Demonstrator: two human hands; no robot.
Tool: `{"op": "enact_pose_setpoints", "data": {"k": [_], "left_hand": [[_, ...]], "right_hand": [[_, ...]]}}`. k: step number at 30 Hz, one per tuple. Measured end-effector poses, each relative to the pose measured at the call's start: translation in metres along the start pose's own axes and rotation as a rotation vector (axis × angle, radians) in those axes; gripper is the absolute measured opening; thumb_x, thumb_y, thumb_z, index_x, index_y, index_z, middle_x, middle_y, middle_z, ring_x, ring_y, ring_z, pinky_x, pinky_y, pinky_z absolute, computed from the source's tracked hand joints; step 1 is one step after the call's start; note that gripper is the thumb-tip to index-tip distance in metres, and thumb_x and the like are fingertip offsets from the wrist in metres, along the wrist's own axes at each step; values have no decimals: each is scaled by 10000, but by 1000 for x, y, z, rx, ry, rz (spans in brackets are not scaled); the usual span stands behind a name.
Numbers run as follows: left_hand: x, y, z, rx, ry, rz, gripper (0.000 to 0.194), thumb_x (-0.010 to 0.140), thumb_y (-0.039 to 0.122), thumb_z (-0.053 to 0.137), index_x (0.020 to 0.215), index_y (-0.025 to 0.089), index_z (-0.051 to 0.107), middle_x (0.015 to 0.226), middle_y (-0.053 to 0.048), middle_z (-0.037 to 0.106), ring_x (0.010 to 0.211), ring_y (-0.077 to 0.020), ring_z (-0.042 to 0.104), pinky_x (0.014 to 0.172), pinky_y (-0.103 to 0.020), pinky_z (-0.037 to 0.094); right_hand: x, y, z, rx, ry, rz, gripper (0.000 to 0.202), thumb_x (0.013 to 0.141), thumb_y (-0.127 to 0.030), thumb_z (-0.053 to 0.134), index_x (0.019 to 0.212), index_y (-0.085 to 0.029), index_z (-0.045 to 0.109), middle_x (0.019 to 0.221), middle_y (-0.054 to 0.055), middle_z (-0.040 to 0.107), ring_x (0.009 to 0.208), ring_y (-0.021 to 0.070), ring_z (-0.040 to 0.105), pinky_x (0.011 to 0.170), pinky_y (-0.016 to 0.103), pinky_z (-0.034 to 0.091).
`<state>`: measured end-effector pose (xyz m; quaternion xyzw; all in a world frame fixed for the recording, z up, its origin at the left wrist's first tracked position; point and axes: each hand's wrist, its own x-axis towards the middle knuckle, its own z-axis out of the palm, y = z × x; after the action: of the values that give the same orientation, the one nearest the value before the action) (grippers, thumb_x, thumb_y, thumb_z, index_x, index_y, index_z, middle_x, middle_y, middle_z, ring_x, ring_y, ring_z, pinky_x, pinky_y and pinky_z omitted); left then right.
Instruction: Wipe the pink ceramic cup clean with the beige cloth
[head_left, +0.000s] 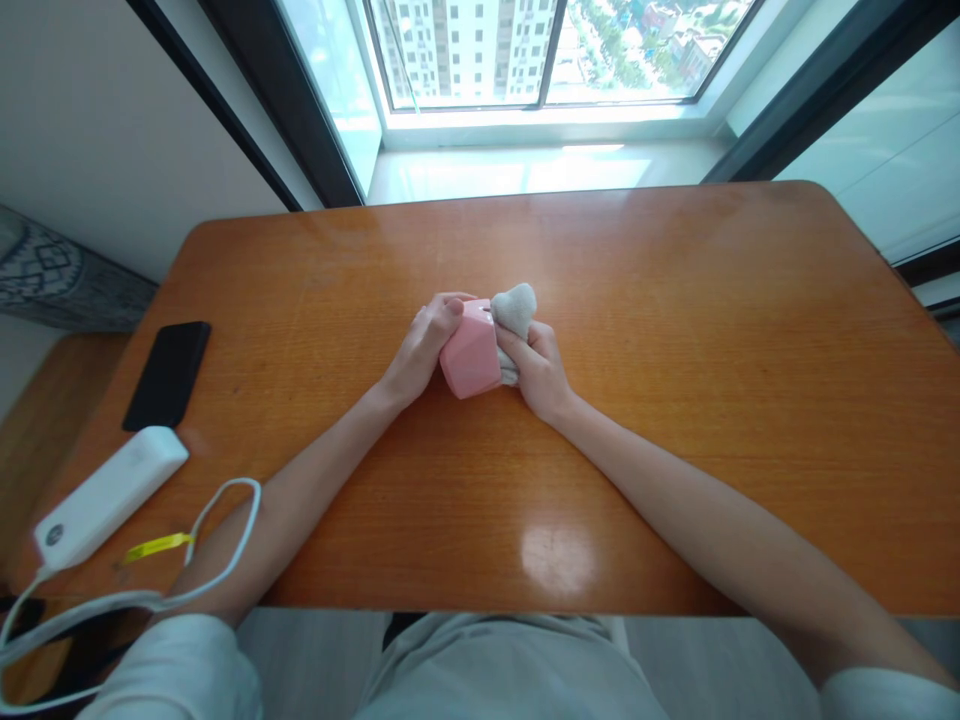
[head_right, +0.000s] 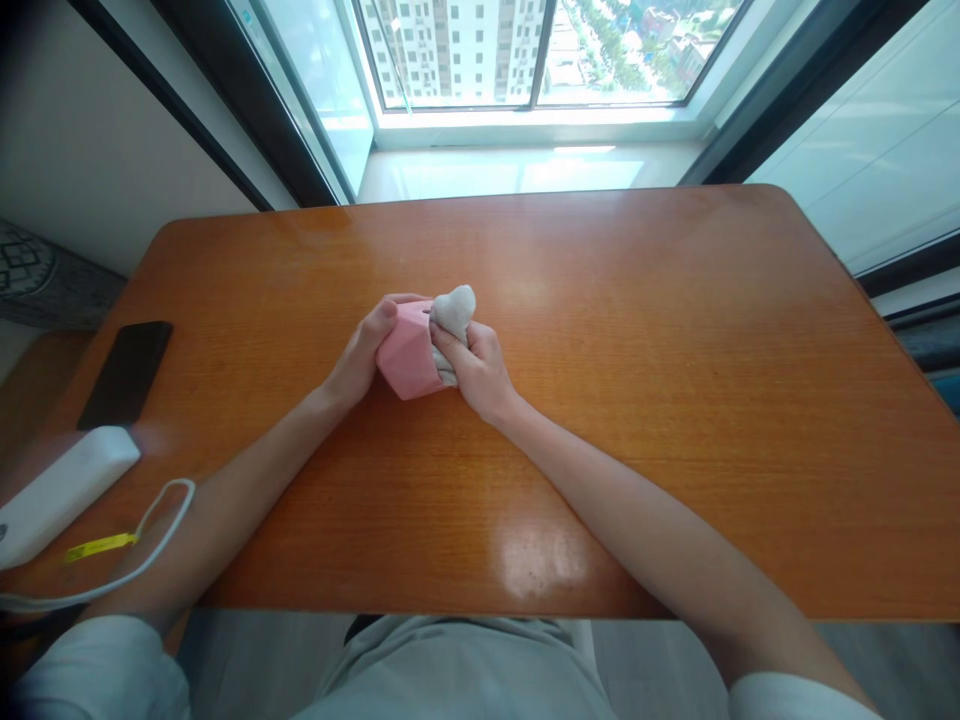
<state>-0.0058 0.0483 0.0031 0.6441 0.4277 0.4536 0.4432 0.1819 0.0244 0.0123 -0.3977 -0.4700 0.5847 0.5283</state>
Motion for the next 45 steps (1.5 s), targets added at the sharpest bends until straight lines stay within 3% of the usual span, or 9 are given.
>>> {"op": "enact_pose_setpoints", "data": {"k": [3,8,11,22,28,37,39,42,45], "left_hand": [[0,-9,-3,-14,86,236,664,1102,826,516,1528,332,634,1642,-104,645,1535,-321,644,1239,-509,586],[7,-21,-26,420,-192,848,1100,868,929,788,1746,376,422,1800,-177,473,1694,-448,472,1350,-706,472],[10,-24,-32,580,-196,965,1137,797,846,923,1719,414,418,1794,-166,475,1687,-460,487,1368,-734,450],[1,-9,-12,376,-102,707,978,786,660,993,1575,327,521,1546,-153,643,1425,-377,673,1196,-573,598],[-3,-1,-7,163,-113,290,796,895,755,857,1455,264,576,1137,-43,755,845,-176,689,758,-313,570],[-4,16,4,-75,-67,-117,645,1062,846,564,1138,218,693,1114,-80,778,980,-226,731,901,-367,611],[-4,9,5,-55,-29,-56,649,1090,848,505,1253,244,675,1256,-99,777,1111,-256,757,974,-398,633],[-1,-5,-4,82,34,289,751,1073,904,451,1537,324,561,1624,-133,632,1521,-332,640,1221,-508,586],[4,-16,-20,347,-130,660,960,912,944,705,1657,384,479,1752,-151,519,1663,-414,511,1351,-639,480]], "right_hand": [[1,1,-1,21,-1,2,427,853,-605,898,844,-197,773,714,-29,600,655,114,485,608,272,427],[4,5,-4,56,9,2,391,869,-573,882,845,-200,767,744,-16,638,696,129,526,624,268,447],[5,6,-5,73,-5,1,380,884,-563,877,882,-196,778,763,-16,652,698,122,519,634,258,444],[0,-2,-2,-6,1,-48,533,884,-632,878,700,-225,587,636,-54,481,583,94,378,513,253,328],[-1,1,-3,-30,40,-3,539,872,-658,860,702,-229,581,600,-61,479,536,85,380,485,254,313],[-3,2,-2,-27,6,-57,456,893,-638,879,813,-219,718,632,-62,519,580,98,414,518,259,328],[-2,2,-2,-1,-5,-40,444,899,-626,877,822,-218,720,629,-63,517,568,97,414,506,259,329],[-1,2,-2,37,-3,-10,464,885,-632,880,797,-216,692,625,-68,503,542,88,392,484,257,317],[2,5,-4,86,-4,9,448,890,-600,878,782,-219,666,627,-70,500,527,82,382,464,250,307]]}}
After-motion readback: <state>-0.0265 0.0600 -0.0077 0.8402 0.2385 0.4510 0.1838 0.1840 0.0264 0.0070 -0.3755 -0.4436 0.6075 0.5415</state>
